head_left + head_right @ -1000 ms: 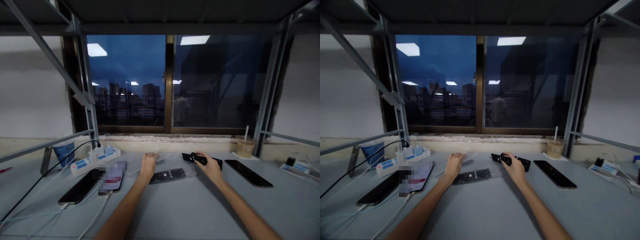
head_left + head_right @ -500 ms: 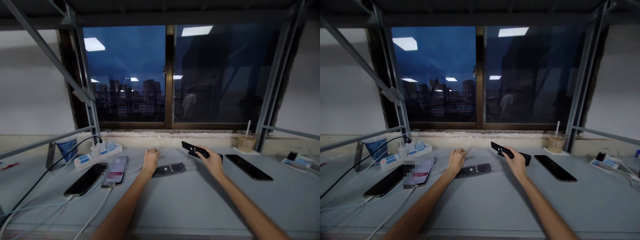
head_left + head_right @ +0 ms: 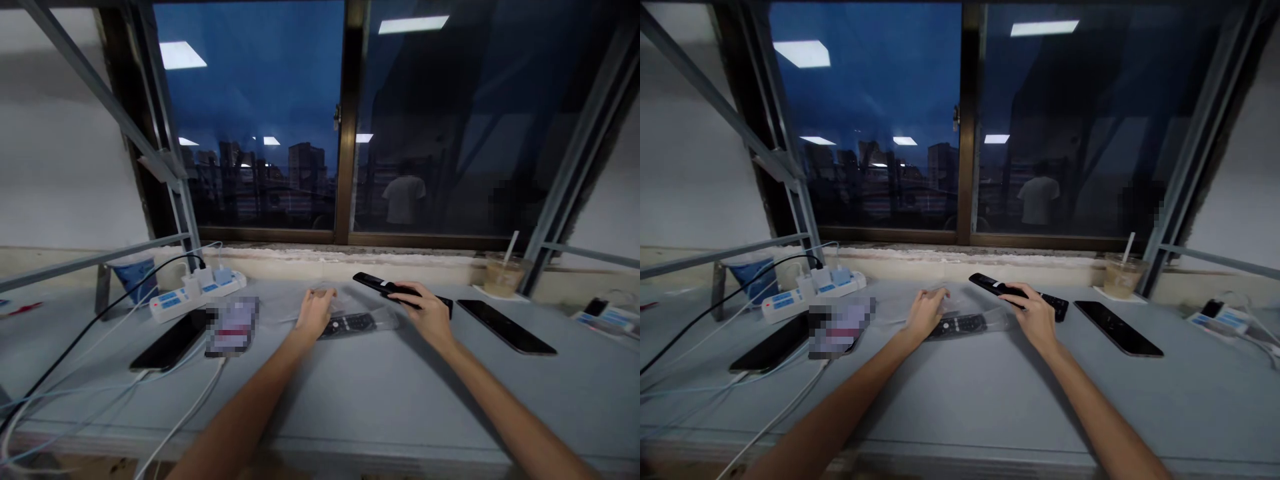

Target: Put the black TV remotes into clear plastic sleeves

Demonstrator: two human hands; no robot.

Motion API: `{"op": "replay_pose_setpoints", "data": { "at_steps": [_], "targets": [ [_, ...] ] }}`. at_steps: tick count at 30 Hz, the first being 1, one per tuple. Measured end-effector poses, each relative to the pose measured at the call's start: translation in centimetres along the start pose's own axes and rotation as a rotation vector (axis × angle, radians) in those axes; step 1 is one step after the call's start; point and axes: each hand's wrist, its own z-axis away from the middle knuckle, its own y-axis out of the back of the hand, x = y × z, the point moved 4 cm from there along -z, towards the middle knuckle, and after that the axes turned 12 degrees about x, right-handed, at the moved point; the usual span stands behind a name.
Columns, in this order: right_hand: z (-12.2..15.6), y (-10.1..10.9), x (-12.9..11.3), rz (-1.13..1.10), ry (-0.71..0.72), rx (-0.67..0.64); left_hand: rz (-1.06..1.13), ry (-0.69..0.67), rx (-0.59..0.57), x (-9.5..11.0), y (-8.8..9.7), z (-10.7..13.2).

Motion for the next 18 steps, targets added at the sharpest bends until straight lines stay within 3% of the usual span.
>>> {"op": "replay_pose_setpoints", "data": {
  "at_steps": [5,11,18],
  "targets": [
    [-0.1,0.0,-0.1,-0.077,0.054,0.011,0.017,-0.001,0.072,0.4,0.5,-0.1],
    [0.5,-0.8,0.0,-0.001,0.092,-0.02,-0.014,-0.036,0.06,0.0,0.9,-0.5],
    [0.7,-1.2,-0.7,0.076,0.137,-0.104,-0.029,0.029,0.148,-1.3,1.6,-0.5]
  ]
}}
